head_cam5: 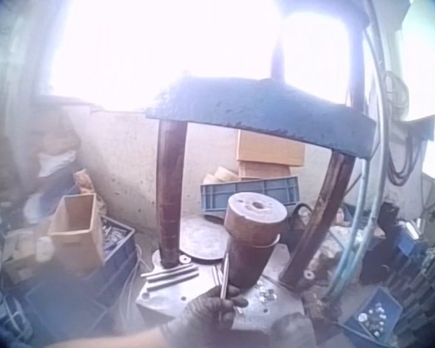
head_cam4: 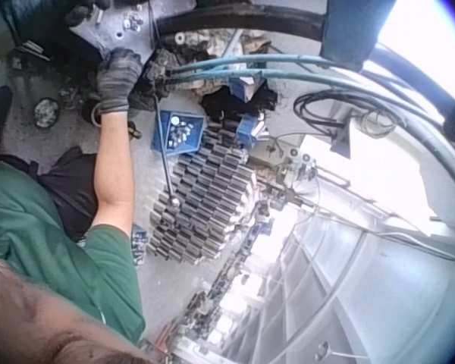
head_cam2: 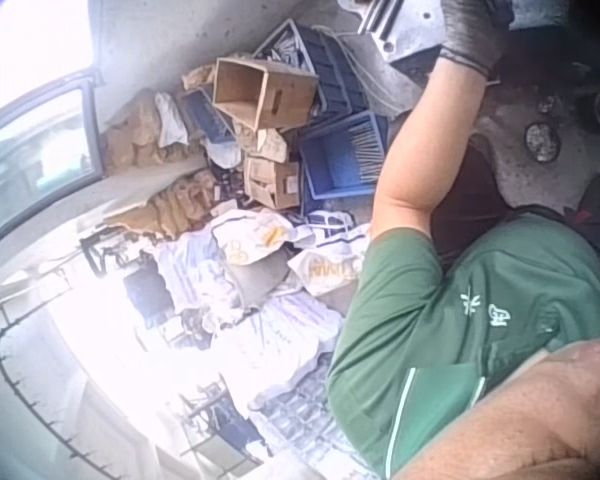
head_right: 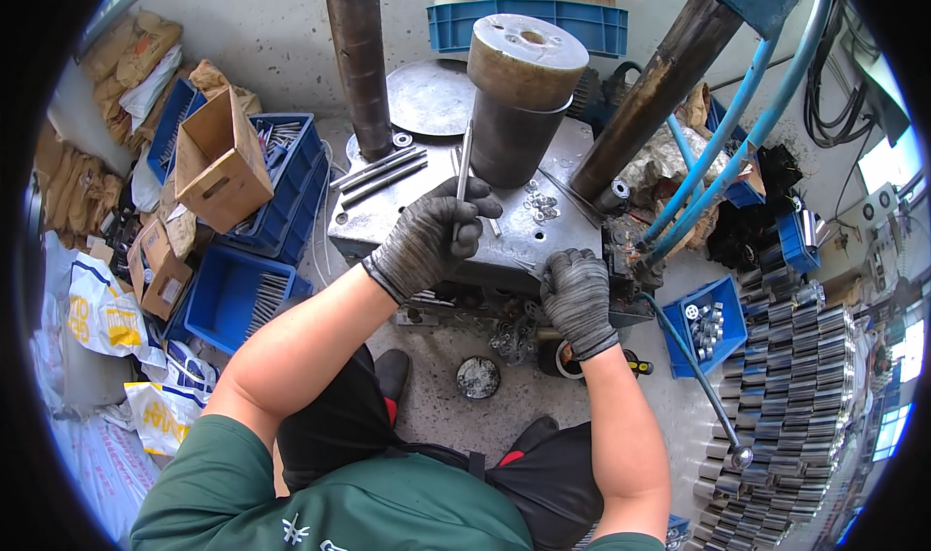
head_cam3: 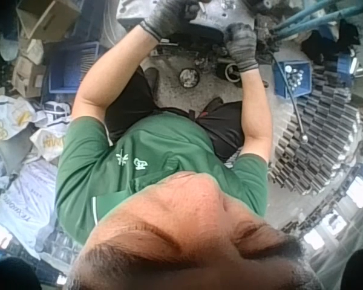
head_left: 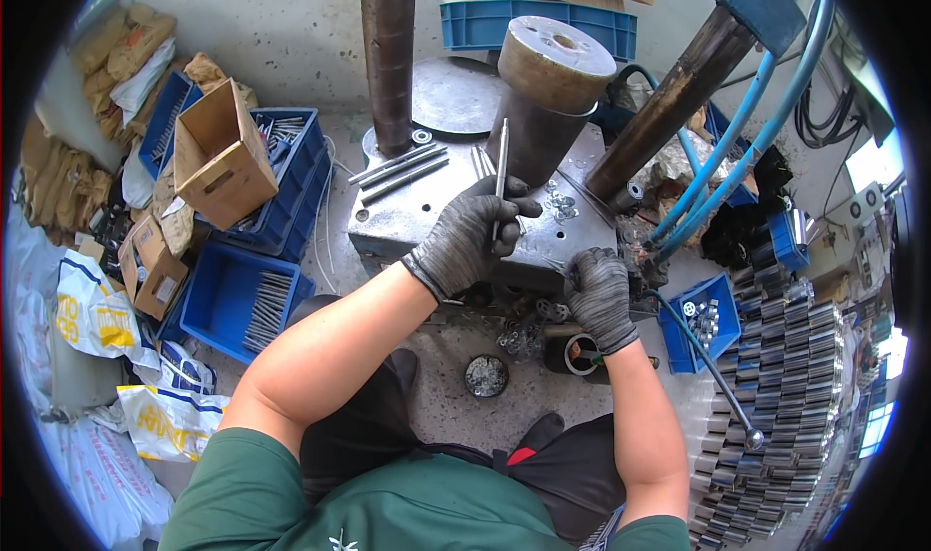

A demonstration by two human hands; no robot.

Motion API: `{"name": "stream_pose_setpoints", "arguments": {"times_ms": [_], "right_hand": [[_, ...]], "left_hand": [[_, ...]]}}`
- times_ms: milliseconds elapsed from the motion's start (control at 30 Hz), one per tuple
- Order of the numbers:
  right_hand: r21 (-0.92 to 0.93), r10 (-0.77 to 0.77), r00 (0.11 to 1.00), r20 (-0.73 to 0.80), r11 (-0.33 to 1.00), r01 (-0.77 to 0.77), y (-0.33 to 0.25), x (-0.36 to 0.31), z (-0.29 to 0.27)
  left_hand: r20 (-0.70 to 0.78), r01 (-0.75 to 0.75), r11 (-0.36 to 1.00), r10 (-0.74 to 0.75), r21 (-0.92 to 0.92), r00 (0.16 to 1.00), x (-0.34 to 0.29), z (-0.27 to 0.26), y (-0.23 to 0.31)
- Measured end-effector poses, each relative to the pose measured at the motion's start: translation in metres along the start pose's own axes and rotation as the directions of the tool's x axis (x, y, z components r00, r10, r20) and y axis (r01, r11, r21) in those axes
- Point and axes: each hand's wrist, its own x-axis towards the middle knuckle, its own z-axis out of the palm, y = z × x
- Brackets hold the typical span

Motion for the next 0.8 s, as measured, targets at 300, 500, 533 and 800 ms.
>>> {"name": "stream_pose_setpoints", "arguments": {"times_ms": [300, 500, 533, 800], "right_hand": [[0.871, 0.535, 0.838, 0.11, 0.353, -0.34, -0.016, 0.002, -0.002], [0.929, 0.567, 0.739, 0.363, -0.159, -0.334, -0.042, -0.005, -0.028], [0.923, 0.583, 0.718, 0.381, -0.196, -0.331, -0.051, -0.001, -0.033], [0.82, 0.454, 0.683, 0.572, -0.328, -0.469, -0.045, -0.008, -0.037]], "left_hand": [[-0.079, 0.069, 0.832, -0.03, 0.55, 0.996, 0.002, -0.005, -0.021], [-0.017, 0.074, 0.675, -0.091, 0.735, 0.996, 0.001, 0.008, -0.047], [0.0, 0.067, 0.646, -0.103, 0.761, 0.995, 0.001, 0.009, -0.05], [0.128, -0.033, 0.63, -0.107, 0.776, 0.986, -0.001, 0.012, -0.05]]}}
